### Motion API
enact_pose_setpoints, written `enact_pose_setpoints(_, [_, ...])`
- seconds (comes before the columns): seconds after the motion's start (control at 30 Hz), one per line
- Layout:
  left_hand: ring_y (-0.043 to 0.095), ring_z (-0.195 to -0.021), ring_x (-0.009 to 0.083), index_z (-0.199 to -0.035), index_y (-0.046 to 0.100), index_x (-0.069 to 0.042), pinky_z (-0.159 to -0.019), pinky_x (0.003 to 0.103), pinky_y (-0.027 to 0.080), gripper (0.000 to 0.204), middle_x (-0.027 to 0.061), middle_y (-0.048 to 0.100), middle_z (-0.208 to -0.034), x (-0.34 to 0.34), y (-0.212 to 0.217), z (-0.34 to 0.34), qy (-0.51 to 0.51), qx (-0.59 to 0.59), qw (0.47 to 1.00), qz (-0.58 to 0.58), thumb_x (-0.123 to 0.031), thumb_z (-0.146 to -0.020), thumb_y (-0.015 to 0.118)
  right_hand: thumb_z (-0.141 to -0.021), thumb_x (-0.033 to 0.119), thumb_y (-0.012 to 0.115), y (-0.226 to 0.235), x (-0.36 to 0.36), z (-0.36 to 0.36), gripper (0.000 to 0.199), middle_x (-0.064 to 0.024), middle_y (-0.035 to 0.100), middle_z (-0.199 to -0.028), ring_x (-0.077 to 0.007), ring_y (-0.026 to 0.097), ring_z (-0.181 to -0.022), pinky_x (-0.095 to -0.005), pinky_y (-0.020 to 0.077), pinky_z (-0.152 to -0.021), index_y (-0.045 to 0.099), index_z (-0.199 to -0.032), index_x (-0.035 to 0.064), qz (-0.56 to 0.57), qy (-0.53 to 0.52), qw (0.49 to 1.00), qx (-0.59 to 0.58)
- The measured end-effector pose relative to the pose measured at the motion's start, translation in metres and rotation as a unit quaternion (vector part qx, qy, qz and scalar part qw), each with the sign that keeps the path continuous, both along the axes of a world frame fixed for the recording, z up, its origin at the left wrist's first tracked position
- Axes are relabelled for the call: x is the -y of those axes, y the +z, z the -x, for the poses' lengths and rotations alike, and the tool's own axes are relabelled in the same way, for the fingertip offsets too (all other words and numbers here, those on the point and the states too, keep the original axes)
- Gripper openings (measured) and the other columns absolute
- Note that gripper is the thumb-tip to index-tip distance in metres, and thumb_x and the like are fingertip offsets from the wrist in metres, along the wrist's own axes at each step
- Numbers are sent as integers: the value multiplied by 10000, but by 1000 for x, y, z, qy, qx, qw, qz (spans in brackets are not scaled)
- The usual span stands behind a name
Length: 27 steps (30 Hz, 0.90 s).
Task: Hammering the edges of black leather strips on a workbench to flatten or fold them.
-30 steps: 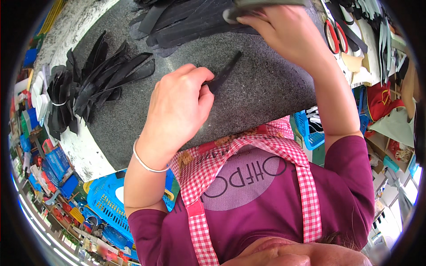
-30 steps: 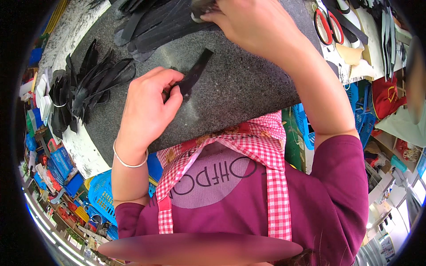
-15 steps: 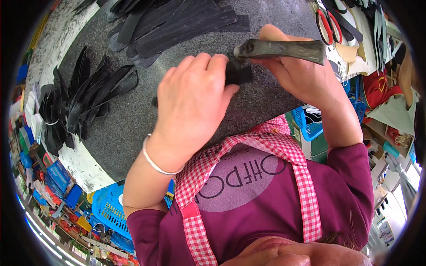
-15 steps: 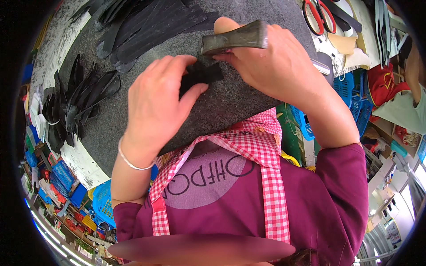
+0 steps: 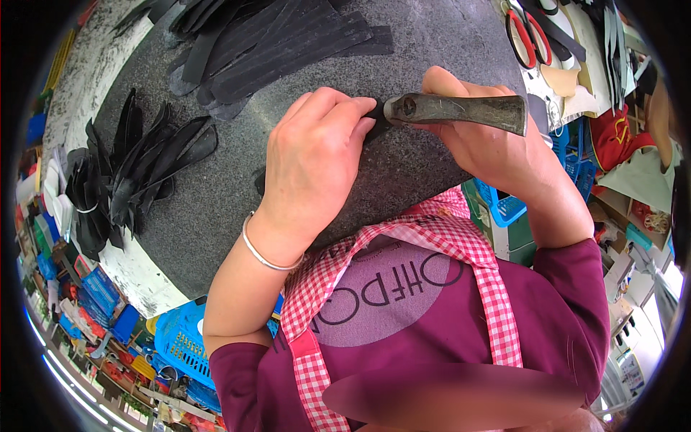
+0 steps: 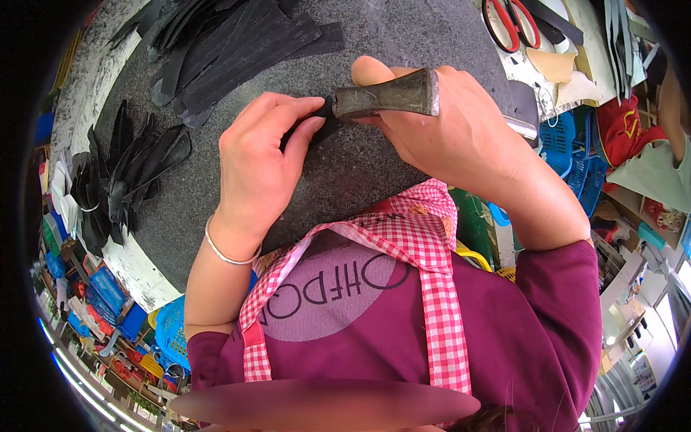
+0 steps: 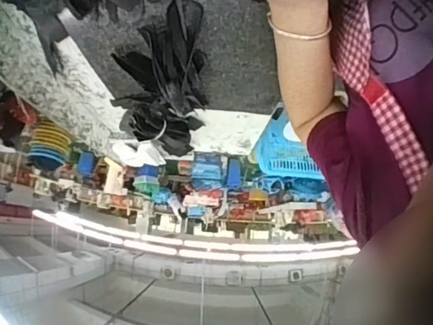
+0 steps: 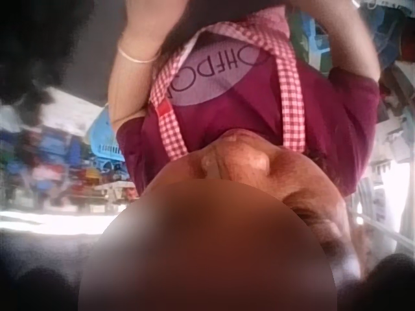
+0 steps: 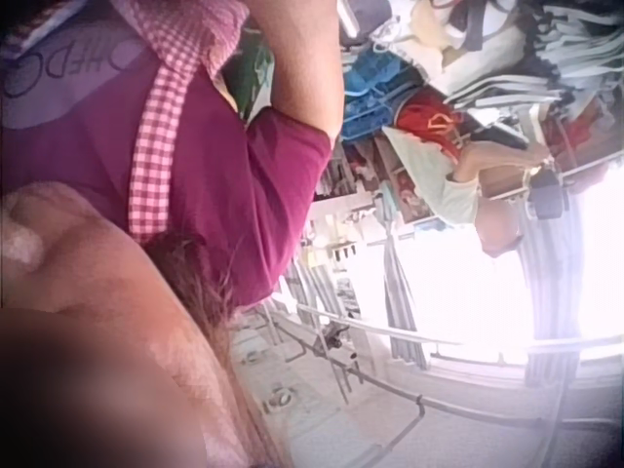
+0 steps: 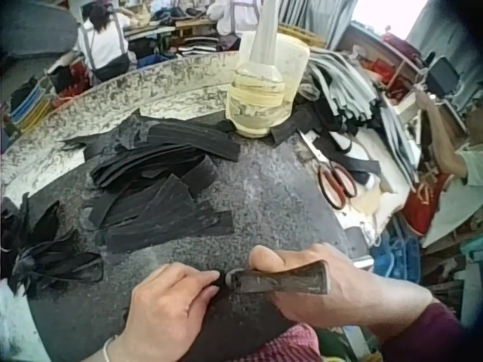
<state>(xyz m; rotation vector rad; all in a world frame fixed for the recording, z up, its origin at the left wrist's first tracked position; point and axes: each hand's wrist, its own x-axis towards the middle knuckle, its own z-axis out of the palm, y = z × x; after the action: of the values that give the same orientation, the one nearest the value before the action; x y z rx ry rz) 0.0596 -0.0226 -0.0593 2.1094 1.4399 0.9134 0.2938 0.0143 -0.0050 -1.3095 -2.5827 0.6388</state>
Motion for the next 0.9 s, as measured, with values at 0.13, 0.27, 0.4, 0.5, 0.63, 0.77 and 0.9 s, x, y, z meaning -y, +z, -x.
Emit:
enact_pose_setpoints(0.13, [743,-887,314,-1074,825,-39,-795,391,594,189,121,746,-966,1,-5,1,-4,31,999,-24,-5,-889,825,-983,109,778,-1,1,0,218,-178,674,-839,-456,694,-830,-498,527,-651,578,-1059,67,2,2,1000,-7])
enact_pose_setpoints(0.27, [731,-882,298,-1066,825,-42,-787,393,593,191,104,741,-957,2,-6,1,-13,7,999,-44,4,-880,820,-991,127,775,-2,-2,-2,211,-179,680,-841,-456,697,-834,-507,519,-649,594,-1082,69,15,5,1000,3])
enact_pose_setpoints(0.4, [717,-882,287,-1043,820,-50,-781,402,593,179,88,737,-952,2,-4,1,-19,-47,996,-74,1,-871,816,-997,184,756,-5,-15,1,232,-154,655,-713,-439,687,-681,-529,504,-558,569,-1107,100,-101,31,994,-40])
enact_pose_setpoints(0.5, [714,-878,280,-1026,816,-54,-777,401,593,162,83,735,-953,4,-1,0,-19,-84,991,-102,-7,-871,818,-999,172,740,0,-17,8,211,-146,658,-709,-428,687,-657,-524,512,-545,583,-1117,95,-146,39,988,-37])
enact_pose_setpoints(0.63, [710,-869,275,-1014,811,-58,-768,401,591,153,76,733,-961,4,-7,7,-23,-11,998,-65,-18,-866,822,-999,131,704,-10,-11,7,164,-152,659,-703,-413,700,-647,-514,526,-532,601,-1120,87,-122,45,992,-2])
enact_pose_setpoints(0.77, [717,-874,291,-1001,804,-48,-771,399,592,139,87,731,-957,10,-1,11,-29,-76,994,-73,-22,-867,826,-993,112,687,-11,-16,12,162,-158,672,-713,-407,715,-662,-517,541,-542,610,-1134,90,-116,58,991,-29])
enact_pose_setpoints(0.9, [714,-873,288,-1002,795,-42,-768,397,592,147,86,730,-958,18,-2,21,-30,-60,996,-65,-25,-861,829,-960,46,754,-6,-1,17,191,-165,613,-826,-411,675,-735,-480,508,-598,595,-1063,73,-86,58,991,85])
